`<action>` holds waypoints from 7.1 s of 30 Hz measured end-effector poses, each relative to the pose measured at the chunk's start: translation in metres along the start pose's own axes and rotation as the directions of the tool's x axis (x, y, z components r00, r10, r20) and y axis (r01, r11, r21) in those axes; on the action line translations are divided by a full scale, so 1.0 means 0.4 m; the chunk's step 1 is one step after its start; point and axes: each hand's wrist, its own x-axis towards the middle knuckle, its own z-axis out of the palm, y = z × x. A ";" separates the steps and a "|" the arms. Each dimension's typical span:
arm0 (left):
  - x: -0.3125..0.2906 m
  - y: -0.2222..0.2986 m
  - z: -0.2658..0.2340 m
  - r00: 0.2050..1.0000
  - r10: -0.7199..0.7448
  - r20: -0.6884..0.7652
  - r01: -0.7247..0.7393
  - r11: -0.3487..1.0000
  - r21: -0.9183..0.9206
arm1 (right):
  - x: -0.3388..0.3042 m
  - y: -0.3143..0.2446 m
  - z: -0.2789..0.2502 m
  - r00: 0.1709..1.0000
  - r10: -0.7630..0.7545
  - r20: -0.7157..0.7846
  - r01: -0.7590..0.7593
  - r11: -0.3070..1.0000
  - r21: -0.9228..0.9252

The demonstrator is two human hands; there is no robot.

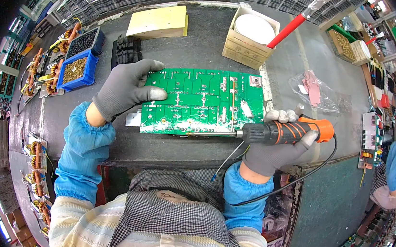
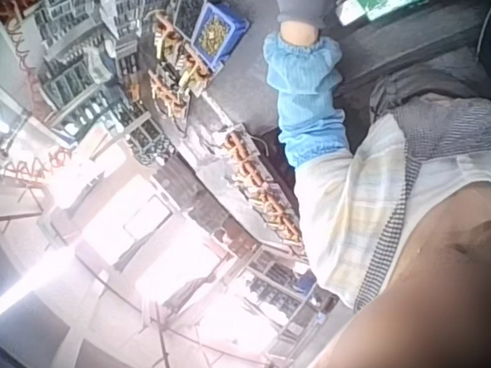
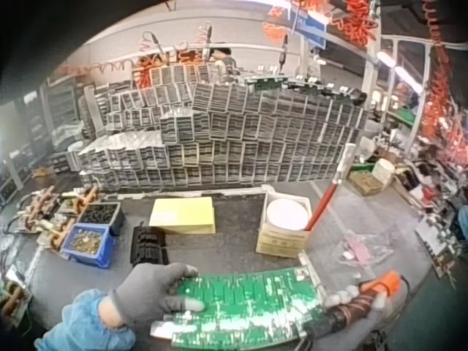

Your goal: The person assembles electronic components by attaching a circuit board to a metal housing with screws using an electric screwdriver, then applies thermal paste to the metal housing with a brush.

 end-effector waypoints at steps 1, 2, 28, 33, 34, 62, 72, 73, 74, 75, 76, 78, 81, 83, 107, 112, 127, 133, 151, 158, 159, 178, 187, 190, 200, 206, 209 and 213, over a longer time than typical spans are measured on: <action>0.000 0.000 -0.003 1.000 0.003 0.005 -0.003 1.000 -0.004 | 0.000 -0.005 0.009 1.000 0.028 0.002 -0.028 0.997 0.066; -0.001 0.001 -0.006 1.000 0.005 0.010 -0.005 1.000 -0.007 | 0.001 -0.008 0.014 0.998 0.056 0.005 -0.056 0.990 0.131; 0.009 0.050 0.000 0.998 -0.023 0.066 0.013 0.990 0.143 | 0.038 -0.036 -0.037 0.992 0.096 0.081 -0.107 0.985 0.136; 0.013 0.046 -0.001 0.997 -0.012 0.079 0.001 0.990 0.140 | 0.025 -0.043 -0.022 0.997 0.047 0.061 -0.049 0.998 0.038; 0.013 0.043 -0.001 0.997 -0.003 0.072 -0.005 0.995 0.102 | 0.019 -0.038 -0.020 0.997 0.044 0.058 -0.046 0.998 0.039; 0.016 0.047 -0.001 0.996 -0.035 0.083 0.023 0.989 0.143 | 0.013 -0.034 -0.006 0.999 0.040 -0.033 -0.040 0.999 0.011; 0.008 0.040 -0.003 0.998 -0.024 0.066 0.016 0.992 0.128 | 0.038 -0.089 -0.006 0.998 -0.014 0.058 0.011 0.999 0.047; 0.011 0.042 -0.002 0.998 -0.010 0.066 0.003 0.994 0.111 | 0.040 -0.113 0.005 0.992 -0.088 0.094 0.085 0.996 0.036; 0.009 0.039 0.001 0.998 0.001 0.070 -0.007 0.996 0.091 | 0.033 -0.120 0.030 0.991 -0.094 0.091 0.091 0.995 0.037; 0.007 0.034 0.000 0.997 0.007 0.074 -0.014 0.996 0.092 | 0.031 -0.130 0.063 0.947 -0.157 0.279 0.166 0.986 -0.008; 0.002 0.028 -0.002 0.999 0.013 0.053 -0.019 0.993 0.115 | 0.027 -0.139 0.101 0.865 -0.201 0.460 0.246 0.969 -0.039; 0.012 0.038 0.004 0.997 0.061 0.045 -0.066 0.990 0.125 | -0.021 -0.135 0.200 0.818 -0.237 0.524 0.324 0.943 -0.079; 0.004 0.033 0.002 0.998 0.059 0.012 -0.060 0.990 0.131 | -0.029 -0.052 0.276 0.707 -0.215 0.674 0.453 0.870 -0.197; 0.006 0.032 0.004 0.999 0.021 0.028 -0.024 0.990 0.135 | -0.028 0.003 0.309 0.609 -0.198 0.768 0.626 0.715 -0.311; -0.001 0.034 0.000 0.999 0.027 0.021 -0.031 0.986 0.164 | 0.019 0.155 0.454 0.601 0.083 0.795 0.553 0.675 -0.488; -0.010 0.033 0.000 0.999 0.046 0.012 -0.047 0.991 0.125 | -0.003 0.154 0.447 0.659 0.044 0.751 0.519 0.696 -0.497; -0.073 0.121 0.004 0.954 0.271 0.127 -0.134 0.765 -0.630 | -0.076 0.059 0.382 0.668 0.018 0.744 0.183 0.965 -0.188; -0.074 0.092 0.024 0.959 0.283 0.026 -0.209 0.765 -0.609 | -0.066 0.032 0.386 0.706 -0.043 0.707 0.215 0.964 -0.156; -0.065 0.072 0.081 0.902 0.299 -0.310 -0.383 0.886 -0.260 | -0.080 0.018 0.359 0.701 -0.069 0.709 0.262 0.951 -0.166; -0.075 0.069 0.085 0.919 0.251 -0.305 -0.330 0.911 -0.247 | -0.086 0.050 0.364 0.742 -0.132 0.658 0.349 0.913 -0.210; -0.079 0.065 0.074 0.918 0.249 -0.307 -0.330 0.911 -0.247 | -0.085 0.056 0.367 0.741 -0.130 0.659 0.348 0.914 -0.210; -0.163 -0.033 -0.029 0.919 0.343 -0.194 -0.263 0.901 0.345 | -0.039 0.173 0.397 0.644 -0.081 0.761 0.509 0.788 -0.347; -0.141 -0.042 0.045 0.950 0.246 -0.191 -0.223 0.966 0.134 | -0.077 0.234 0.513 0.725 0.246 0.643 0.409 0.598 -0.689; -0.138 -0.052 0.052 0.953 0.244 -0.181 -0.222 0.966 0.133 | -0.093 0.269 0.518 0.663 0.205 0.720 0.385 0.732 -0.562; -0.141 -0.059 0.051 0.935 0.295 -0.195 -0.270 0.952 0.144 | -0.067 0.163 0.474 0.496 0.150 0.855 0.597 0.657 -0.461; -0.146 -0.049 0.056 0.931 0.315 -0.186 -0.292 0.946 0.139 | -0.129 -0.246 0.364 0.453 0.076 0.888 0.775 0.459 -0.434; -0.202 -0.084 0.018 0.962 0.226 -0.155 -0.219 0.974 0.063 | -0.149 -0.402 0.244 0.444 0.224 0.868 0.855 0.185 -0.485; -0.225 -0.157 -0.008 0.998 0.057 -0.016 -0.059 0.981 -0.185 | -0.214 -0.600 0.061 0.551 0.512 0.659 0.820 -0.480 -0.313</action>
